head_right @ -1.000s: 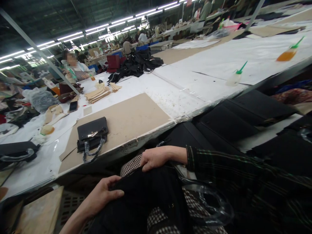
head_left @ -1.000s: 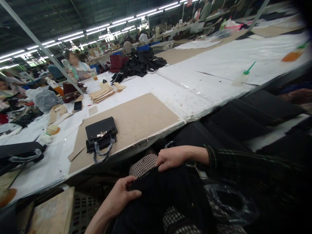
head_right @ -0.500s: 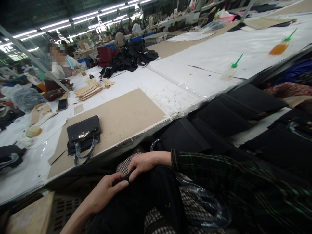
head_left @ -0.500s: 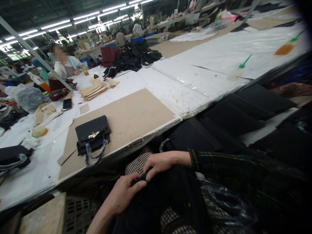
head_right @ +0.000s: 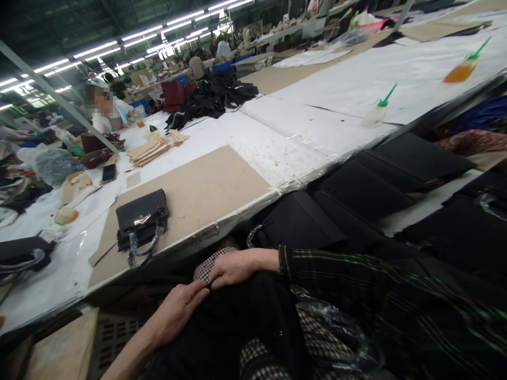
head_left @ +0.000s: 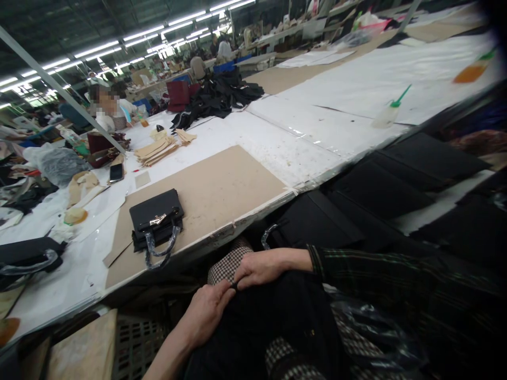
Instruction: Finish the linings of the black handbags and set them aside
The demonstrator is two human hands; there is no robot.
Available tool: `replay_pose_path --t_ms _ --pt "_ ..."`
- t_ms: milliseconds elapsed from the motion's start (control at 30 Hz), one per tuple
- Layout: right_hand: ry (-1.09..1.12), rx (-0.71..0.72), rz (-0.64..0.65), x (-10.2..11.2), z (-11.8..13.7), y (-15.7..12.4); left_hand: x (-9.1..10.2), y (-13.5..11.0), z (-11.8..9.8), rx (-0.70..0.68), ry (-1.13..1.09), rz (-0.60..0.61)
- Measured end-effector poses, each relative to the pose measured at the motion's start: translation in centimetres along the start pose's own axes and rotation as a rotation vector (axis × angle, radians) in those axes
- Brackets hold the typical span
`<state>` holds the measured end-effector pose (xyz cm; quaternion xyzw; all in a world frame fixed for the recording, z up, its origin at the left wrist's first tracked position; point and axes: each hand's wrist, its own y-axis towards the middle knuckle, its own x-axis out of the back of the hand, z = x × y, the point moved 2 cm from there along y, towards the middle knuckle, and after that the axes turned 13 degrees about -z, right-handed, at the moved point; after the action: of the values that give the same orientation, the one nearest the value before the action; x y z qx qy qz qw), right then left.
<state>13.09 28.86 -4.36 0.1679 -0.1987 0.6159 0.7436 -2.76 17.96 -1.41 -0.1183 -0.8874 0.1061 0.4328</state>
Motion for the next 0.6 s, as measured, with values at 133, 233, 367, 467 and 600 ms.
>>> replay_pose_path --t_ms 133,233,367,467,600 --pt "-0.042 0.031 0.003 0.2 0.8 -0.2 0.4 -0.9 -0.3 -0.035 -0.106 0.044" --pt "-0.055 0.01 0.036 0.3 0.9 -0.5 0.5 -1.5 0.0 -0.01 -0.152 0.057" --pt "-0.004 -0.053 0.062 0.3 0.6 -1.2 0.6 -2.6 0.9 0.088 -0.206 0.053" --pt "-0.033 -0.058 0.056 0.3 0.2 -1.4 0.9 -3.5 1.0 0.172 -0.356 0.064" --pt "-0.016 -0.095 0.038 0.7 0.1 -1.2 0.7 -4.5 1.3 0.284 -0.703 0.141"
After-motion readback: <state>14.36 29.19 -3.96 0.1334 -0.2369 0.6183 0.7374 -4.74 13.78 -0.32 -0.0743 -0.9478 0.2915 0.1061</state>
